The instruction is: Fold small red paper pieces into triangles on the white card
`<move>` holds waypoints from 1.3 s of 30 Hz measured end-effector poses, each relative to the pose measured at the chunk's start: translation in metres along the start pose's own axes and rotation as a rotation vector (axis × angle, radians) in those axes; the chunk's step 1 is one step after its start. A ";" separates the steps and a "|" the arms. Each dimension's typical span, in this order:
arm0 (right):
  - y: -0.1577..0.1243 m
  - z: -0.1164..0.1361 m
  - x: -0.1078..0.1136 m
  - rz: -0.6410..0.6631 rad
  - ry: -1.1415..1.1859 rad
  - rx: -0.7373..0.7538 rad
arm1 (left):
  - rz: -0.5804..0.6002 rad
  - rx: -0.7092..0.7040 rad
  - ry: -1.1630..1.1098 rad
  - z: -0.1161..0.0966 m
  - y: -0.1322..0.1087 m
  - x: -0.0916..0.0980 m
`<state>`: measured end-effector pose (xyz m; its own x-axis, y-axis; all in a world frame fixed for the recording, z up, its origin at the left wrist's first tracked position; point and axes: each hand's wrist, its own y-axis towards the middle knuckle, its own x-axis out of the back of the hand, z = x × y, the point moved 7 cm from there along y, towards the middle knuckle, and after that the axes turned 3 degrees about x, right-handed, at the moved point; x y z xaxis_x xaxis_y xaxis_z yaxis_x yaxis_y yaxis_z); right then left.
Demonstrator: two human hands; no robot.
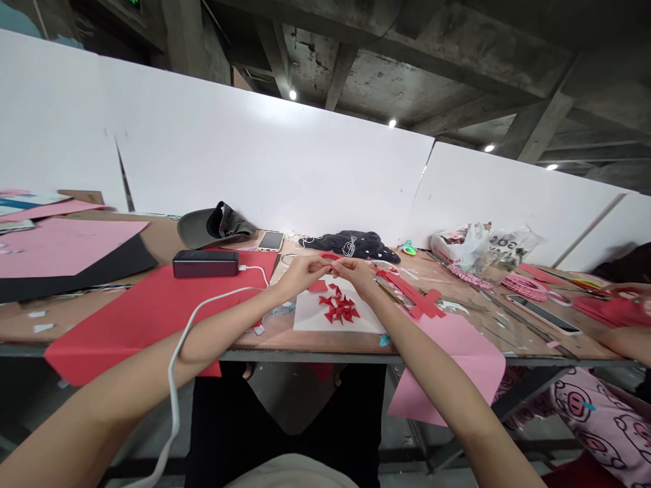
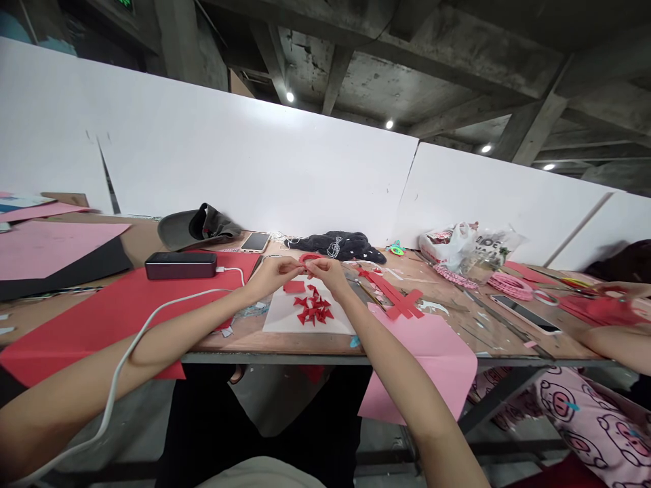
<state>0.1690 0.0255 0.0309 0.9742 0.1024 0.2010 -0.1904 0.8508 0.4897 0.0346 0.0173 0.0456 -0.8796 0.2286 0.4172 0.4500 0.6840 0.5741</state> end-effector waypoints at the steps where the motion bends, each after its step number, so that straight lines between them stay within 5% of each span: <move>1: 0.000 0.000 0.000 -0.003 -0.001 0.003 | 0.004 0.019 -0.036 0.001 0.000 0.000; 10: 0.004 -0.003 0.004 -0.060 -0.091 0.081 | 0.067 0.124 -0.326 0.023 0.008 -0.004; 18: 0.003 0.007 0.003 -0.085 -0.340 0.176 | 0.118 0.194 -0.203 0.031 0.007 -0.006; 27: 0.000 0.008 -0.003 -0.083 -0.380 0.197 | 0.075 0.310 -0.340 0.044 0.008 -0.007; 39: -0.008 0.027 -0.011 -0.023 -0.492 0.443 | 0.097 0.422 -0.597 0.042 0.004 -0.011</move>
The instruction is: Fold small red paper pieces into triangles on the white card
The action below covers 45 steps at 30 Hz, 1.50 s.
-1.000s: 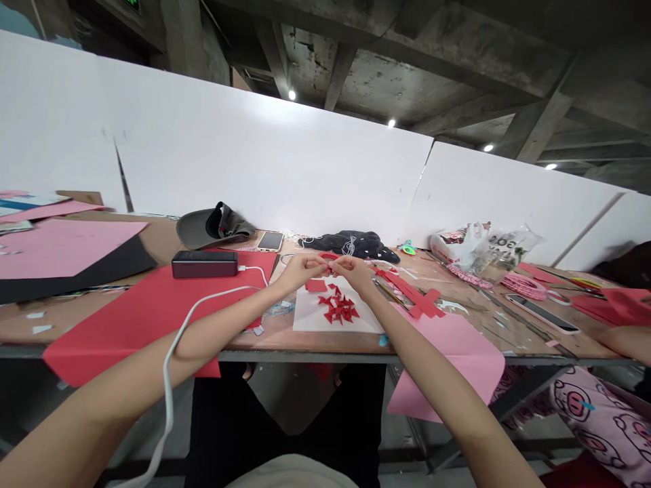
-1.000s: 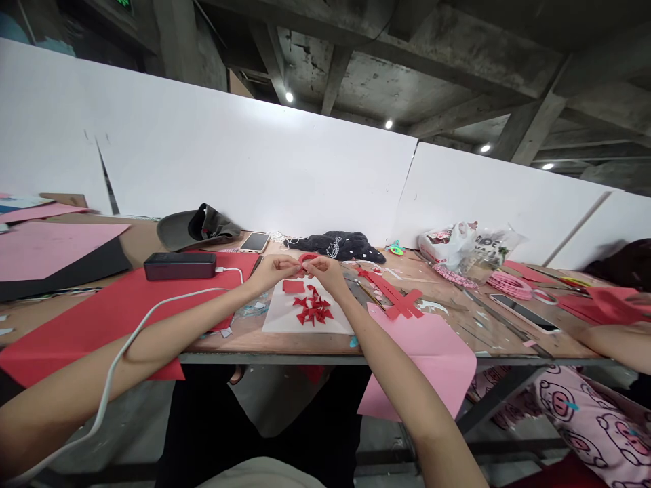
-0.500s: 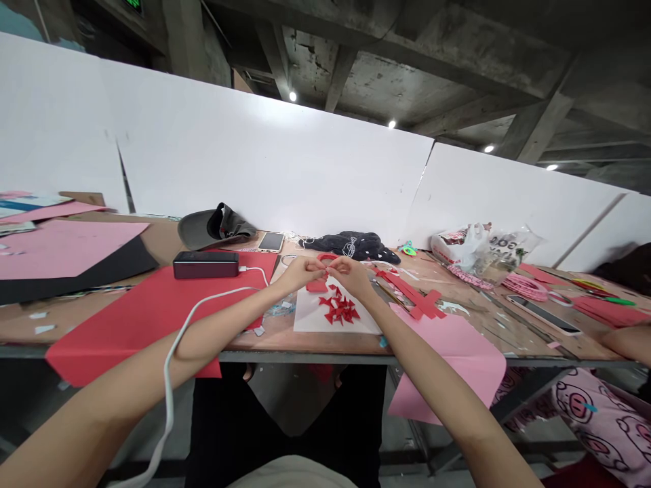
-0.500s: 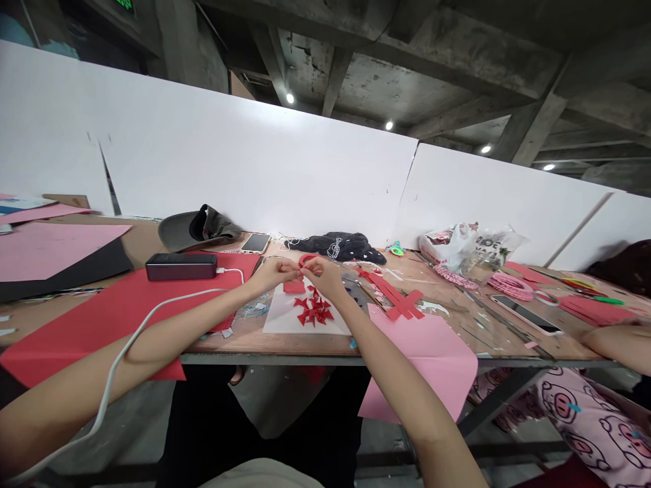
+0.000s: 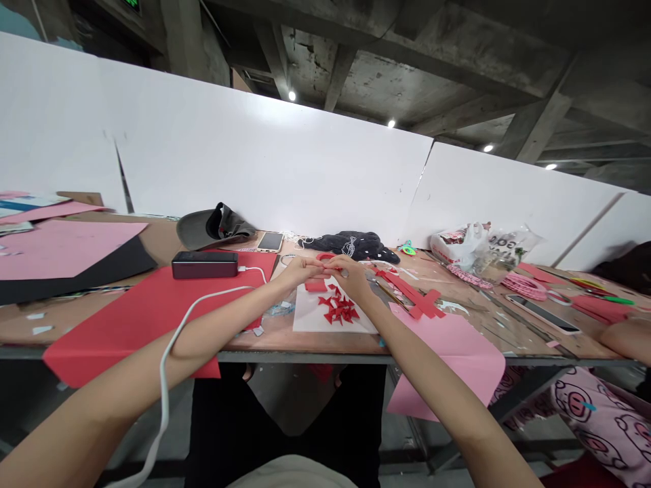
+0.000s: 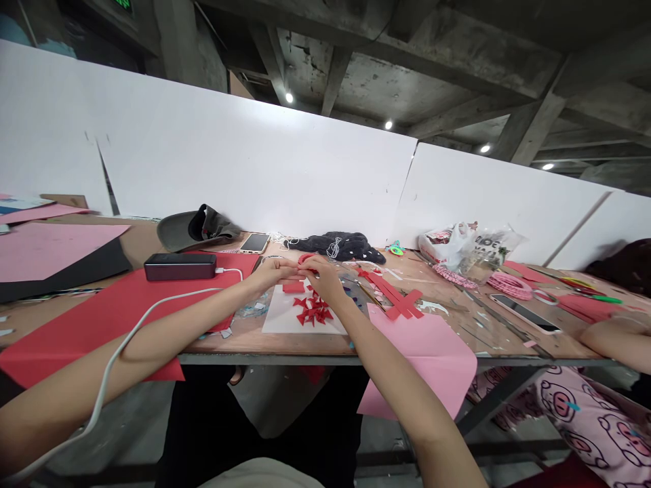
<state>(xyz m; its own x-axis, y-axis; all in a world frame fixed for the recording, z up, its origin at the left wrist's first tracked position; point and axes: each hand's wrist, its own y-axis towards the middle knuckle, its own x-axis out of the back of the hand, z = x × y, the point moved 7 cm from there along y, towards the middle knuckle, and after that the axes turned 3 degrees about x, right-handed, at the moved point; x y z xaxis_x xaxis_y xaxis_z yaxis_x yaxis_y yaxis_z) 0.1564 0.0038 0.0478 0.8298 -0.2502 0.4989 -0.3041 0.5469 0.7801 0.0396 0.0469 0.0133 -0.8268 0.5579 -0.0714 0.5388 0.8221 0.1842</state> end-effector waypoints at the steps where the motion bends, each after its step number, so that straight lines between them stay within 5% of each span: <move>1: 0.000 0.001 0.000 0.003 0.005 0.016 | 0.016 0.000 -0.025 0.000 0.000 0.000; 6: 0.002 0.000 0.000 0.000 0.040 0.033 | 0.035 -0.009 -0.065 -0.004 -0.002 0.000; 13: 0.000 -0.026 0.000 -0.081 0.297 -0.318 | -0.002 -0.003 -0.093 -0.006 -0.004 0.002; 24: -0.007 -0.037 -0.004 -0.126 0.515 -0.517 | 0.017 -0.046 -0.024 -0.007 -0.002 -0.003; 37: -0.009 -0.048 -0.009 -0.058 0.680 -0.571 | 0.071 -0.117 0.000 -0.018 -0.007 -0.011; 45: -0.007 -0.042 -0.008 -0.008 0.566 -0.490 | 0.113 -0.210 0.040 -0.020 -0.006 -0.015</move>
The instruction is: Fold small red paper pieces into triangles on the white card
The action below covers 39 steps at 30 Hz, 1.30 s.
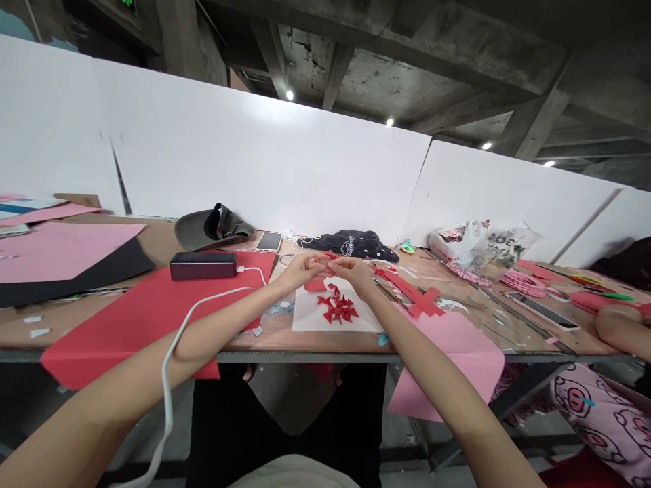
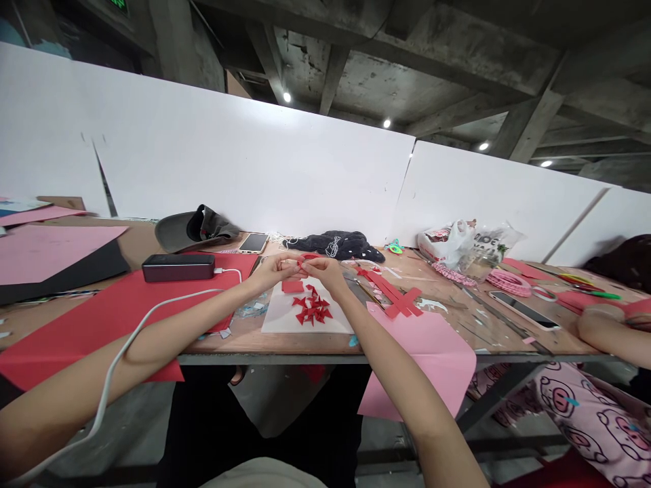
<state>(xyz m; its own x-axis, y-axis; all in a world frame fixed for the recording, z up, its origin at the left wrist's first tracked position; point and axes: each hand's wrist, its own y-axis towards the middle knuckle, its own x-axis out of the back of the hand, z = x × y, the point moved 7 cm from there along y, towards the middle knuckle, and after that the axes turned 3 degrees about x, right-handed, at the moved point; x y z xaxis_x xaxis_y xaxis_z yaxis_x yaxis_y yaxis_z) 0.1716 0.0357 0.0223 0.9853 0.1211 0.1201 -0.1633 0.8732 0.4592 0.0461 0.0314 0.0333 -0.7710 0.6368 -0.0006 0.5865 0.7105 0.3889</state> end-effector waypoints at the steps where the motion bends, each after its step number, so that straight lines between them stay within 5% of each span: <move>1: 0.000 0.000 0.001 0.000 -0.009 0.003 | 0.002 -0.002 0.006 0.000 0.000 0.000; 12: 0.006 -0.007 0.006 -0.032 -0.130 0.035 | 0.024 -0.015 0.113 0.001 -0.002 -0.005; 27: -0.001 0.016 -0.010 0.042 -0.335 0.213 | 0.025 -0.107 0.431 -0.001 -0.005 -0.004; 33: 0.002 0.021 0.007 -0.090 -0.538 0.236 | -0.019 -0.055 0.714 0.019 0.000 0.016; 39: -0.001 0.026 0.016 -0.221 -0.685 0.251 | 0.139 -0.044 0.877 0.034 -0.002 0.017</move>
<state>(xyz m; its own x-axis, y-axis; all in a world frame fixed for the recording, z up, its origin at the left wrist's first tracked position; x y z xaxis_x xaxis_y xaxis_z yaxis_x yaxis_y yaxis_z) 0.1858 0.0244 0.0466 0.7592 -0.4352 0.4839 -0.0533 0.6994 0.7127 0.0400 0.0510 0.0011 -0.6165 0.2450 0.7482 0.6931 0.6197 0.3681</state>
